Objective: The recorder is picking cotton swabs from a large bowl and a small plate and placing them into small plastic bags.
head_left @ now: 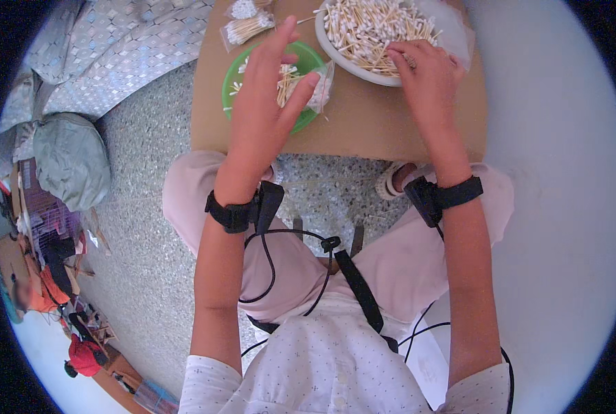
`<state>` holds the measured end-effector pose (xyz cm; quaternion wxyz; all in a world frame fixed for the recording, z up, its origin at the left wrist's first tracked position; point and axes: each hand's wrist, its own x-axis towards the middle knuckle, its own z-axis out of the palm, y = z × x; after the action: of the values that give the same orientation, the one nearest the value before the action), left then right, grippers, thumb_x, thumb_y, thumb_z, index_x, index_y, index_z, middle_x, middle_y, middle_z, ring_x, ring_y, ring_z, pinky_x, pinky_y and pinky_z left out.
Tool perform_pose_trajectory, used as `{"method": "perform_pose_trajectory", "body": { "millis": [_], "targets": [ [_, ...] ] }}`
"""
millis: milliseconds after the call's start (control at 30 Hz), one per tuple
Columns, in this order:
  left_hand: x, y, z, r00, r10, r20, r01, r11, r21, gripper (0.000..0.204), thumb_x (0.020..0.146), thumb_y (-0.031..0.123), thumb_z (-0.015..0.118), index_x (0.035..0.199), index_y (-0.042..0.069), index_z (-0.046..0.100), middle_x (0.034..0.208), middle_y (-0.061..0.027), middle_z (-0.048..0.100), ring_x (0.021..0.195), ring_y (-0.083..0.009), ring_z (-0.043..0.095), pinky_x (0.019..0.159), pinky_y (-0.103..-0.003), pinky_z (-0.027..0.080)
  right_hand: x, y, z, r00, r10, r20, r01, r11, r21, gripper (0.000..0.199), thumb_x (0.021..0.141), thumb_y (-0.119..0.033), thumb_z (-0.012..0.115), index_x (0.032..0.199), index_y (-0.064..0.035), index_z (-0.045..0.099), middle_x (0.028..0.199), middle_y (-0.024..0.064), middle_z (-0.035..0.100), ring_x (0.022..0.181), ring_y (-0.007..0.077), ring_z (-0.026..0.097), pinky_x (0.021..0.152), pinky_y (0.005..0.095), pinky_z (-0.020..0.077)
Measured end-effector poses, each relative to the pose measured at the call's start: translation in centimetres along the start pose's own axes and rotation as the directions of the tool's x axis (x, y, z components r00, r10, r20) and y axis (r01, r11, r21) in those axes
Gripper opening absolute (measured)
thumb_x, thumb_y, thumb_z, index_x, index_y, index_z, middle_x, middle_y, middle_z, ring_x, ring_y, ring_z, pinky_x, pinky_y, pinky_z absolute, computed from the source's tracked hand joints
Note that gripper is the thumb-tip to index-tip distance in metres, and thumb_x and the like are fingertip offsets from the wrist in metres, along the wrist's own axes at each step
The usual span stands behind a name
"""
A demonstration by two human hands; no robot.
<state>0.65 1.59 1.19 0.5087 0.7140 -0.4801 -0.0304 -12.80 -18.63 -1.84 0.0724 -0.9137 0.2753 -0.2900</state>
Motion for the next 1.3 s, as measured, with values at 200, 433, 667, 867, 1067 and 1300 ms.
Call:
{"method": "perform_pose_trajectory", "body": {
  "millis": [200,433,667,867,1067,1300],
  "targets": [
    [-0.2,0.4,0.2,1.000,-0.022,0.006,0.022,0.999,0.039,0.072,0.085,0.021,0.071,0.147,0.016,0.035,0.128,-0.0137,0.053,0.101,-0.0255,0.060,0.086,-0.038,0.048,0.0,-0.9,-0.2,0.997,0.033,-0.077,-0.026,0.996,0.084,0.019,0.087,-0.031,0.064,0.095,-0.0134,0.069,0.094,0.0050,0.069,0.093,0.0258,0.062,0.091,0.0508,0.0352],
    [0.2,-0.5,1.3,0.978,0.192,-0.082,-0.170,0.961,0.218,0.057,0.082,0.013,0.070,0.136,0.015,0.051,0.111,-0.0122,0.060,0.093,-0.0303,0.061,0.079,-0.038,0.050,0.1,-2.0,-0.7,0.997,-0.075,-0.017,0.077,0.967,0.243,0.014,0.085,-0.024,0.065,0.093,-0.0115,0.065,0.093,0.0052,0.068,0.090,0.0265,0.063,0.089,0.0420,0.0422],
    [0.0,-0.4,2.1,0.959,0.275,-0.076,-0.226,0.895,0.384,0.040,0.080,0.017,0.072,0.119,0.016,0.066,0.089,-0.0043,0.065,0.079,-0.0204,0.061,0.080,-0.034,0.045,-0.7,-3.4,-1.8,0.962,-0.270,0.033,0.250,0.924,0.290,0.015,0.085,-0.023,0.065,0.096,-0.0118,0.066,0.093,0.0046,0.068,0.090,0.0260,0.063,0.091,0.0415,0.0408],
    [-0.6,0.1,1.4,0.953,0.304,0.012,-0.272,0.833,0.483,0.020,0.081,0.016,0.071,0.101,0.016,0.071,0.076,-0.0005,0.065,0.075,-0.0166,0.062,0.088,-0.037,0.041,-1.0,-5.0,-2.4,0.992,-0.077,0.102,-0.001,0.793,0.610,0.015,0.083,-0.018,0.070,0.094,-0.0077,0.067,0.090,0.0043,0.068,0.085,0.0196,0.063,0.082,0.0332,0.0480],
    [-0.4,-0.3,2.1,0.942,0.333,-0.036,-0.297,0.881,0.368,0.016,0.082,0.014,0.069,0.098,0.011,0.071,0.081,-0.0059,0.066,0.084,-0.0224,0.061,0.086,-0.039,0.042,-1.2,-5.3,-2.2,0.945,0.056,0.323,-0.317,0.403,0.858,0.014,0.084,-0.012,0.072,0.094,-0.0030,0.070,0.091,0.0000,0.069,0.082,0.0080,0.060,0.076,0.0228,0.0482],
    [0.0,0.3,1.9,0.983,0.144,-0.116,-0.133,0.986,0.099,0.012,0.083,0.014,0.069,0.092,0.005,0.071,0.081,-0.0078,0.066,0.082,-0.0222,0.061,0.077,-0.034,0.047,-0.9,-4.5,-1.7,0.943,0.118,0.311,-0.332,0.365,0.870,0.016,0.086,-0.013,0.071,0.098,-0.0025,0.071,0.096,0.0016,0.070,0.085,0.0089,0.063,0.079,0.0236,0.0496]
  ]
}}
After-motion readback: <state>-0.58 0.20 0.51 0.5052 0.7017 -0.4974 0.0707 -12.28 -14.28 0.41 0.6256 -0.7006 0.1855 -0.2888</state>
